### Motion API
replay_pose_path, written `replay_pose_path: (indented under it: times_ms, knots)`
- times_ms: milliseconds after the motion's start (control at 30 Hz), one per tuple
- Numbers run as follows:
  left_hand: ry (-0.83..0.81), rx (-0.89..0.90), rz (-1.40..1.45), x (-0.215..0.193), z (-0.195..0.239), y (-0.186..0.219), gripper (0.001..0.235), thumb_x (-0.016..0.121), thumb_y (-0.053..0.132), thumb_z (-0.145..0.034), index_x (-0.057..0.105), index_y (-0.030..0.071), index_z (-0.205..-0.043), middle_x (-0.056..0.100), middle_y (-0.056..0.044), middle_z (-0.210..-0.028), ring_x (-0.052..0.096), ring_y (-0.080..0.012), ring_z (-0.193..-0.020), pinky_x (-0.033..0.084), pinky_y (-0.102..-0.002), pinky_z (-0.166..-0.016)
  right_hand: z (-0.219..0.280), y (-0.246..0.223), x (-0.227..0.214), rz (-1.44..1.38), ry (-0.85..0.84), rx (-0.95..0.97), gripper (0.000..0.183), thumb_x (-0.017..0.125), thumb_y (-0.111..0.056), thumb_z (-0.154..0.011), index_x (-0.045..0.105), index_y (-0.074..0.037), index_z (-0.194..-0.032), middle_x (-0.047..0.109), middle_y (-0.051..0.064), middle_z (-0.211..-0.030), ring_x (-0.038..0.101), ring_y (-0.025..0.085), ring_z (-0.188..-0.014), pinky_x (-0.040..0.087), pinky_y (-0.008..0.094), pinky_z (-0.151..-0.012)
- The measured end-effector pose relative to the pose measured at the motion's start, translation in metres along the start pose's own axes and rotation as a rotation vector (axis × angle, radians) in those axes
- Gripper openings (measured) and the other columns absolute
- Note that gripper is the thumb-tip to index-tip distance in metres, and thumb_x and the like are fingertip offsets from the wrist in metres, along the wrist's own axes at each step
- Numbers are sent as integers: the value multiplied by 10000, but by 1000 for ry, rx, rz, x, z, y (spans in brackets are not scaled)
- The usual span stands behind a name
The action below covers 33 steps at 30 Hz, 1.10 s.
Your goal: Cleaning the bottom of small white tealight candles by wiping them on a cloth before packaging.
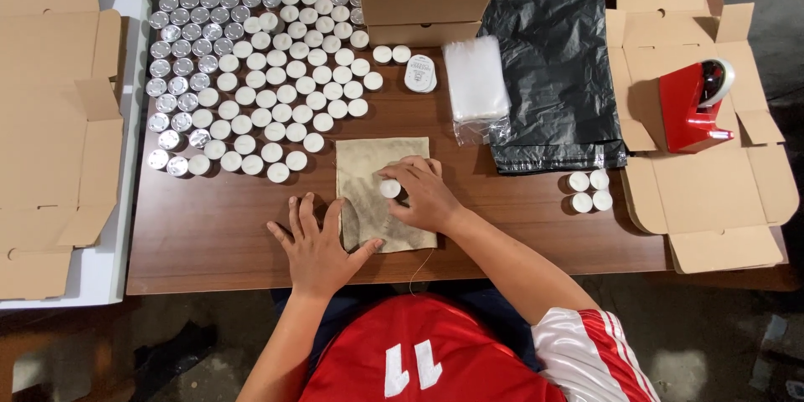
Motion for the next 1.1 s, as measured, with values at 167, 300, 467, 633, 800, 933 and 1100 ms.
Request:
replay_pose_path:
  times_ms: [167,300,467,633,800,933,1100]
  knots:
    - [0,4,-8,1,1,0,904,711,753,-770,514,157,-1419,307,-241,-1481,217,-559,-1466,103,-833,-1027,2,7,2,-31,23,-11,549,738,-228,-803,601,-241,-1335,655,1,-1304,554,244,-1284,382,458,-1067]
    - [9,10,-23,3,1,-2,904,697,769,-768,520,162,-1413,316,-241,-1473,230,-551,-1462,82,-822,-1039,2,13,7,65,56,-15,415,767,-296,-858,654,-228,-1252,677,-25,-1188,559,194,-1231,368,417,-1032]
    - [15,8,-19,4,2,-2,903,701,766,-768,522,163,-1416,308,-241,-1483,219,-551,-1466,79,-824,-1040,4,15,8,55,67,-19,447,731,-242,-831,641,-256,-1268,659,-38,-1262,540,200,-1268,364,424,-1033]
    - [8,9,-14,6,2,-4,895,712,750,-767,522,162,-1414,316,-241,-1475,223,-552,-1462,45,-819,-1051,3,26,9,12,91,35,414,740,-318,-879,644,-219,-1270,649,-1,-1138,541,224,-1192,393,433,-1016]
    - [2,3,-6,6,2,-4,893,704,756,-769,523,165,-1413,317,-236,-1478,224,-549,-1465,56,-822,-1047,3,7,4,24,47,-35,450,694,-116,-783,673,-227,-1218,689,-26,-1192,550,205,-1232,350,409,-1036]
    - [6,2,-11,3,1,-1,898,708,760,-765,524,163,-1410,311,-234,-1478,221,-549,-1465,55,-823,-1048,3,5,1,-3,55,-52,499,654,-83,-751,658,-229,-1228,658,-16,-1343,514,232,-1293,340,444,-1052]
    - [-7,-6,23,4,1,-3,905,712,764,-766,518,166,-1416,307,-239,-1479,216,-551,-1461,106,-838,-1024,2,15,8,121,23,30,456,759,-235,-866,645,-207,-1307,641,0,-1185,532,224,-1206,359,469,-1037]
Point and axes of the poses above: each hand's wrist, its own z-axis away from the middle knuckle, its own x-axis out of the palm, y = z × x, the point moved 8 cm from there along -z, towards the middle knuckle
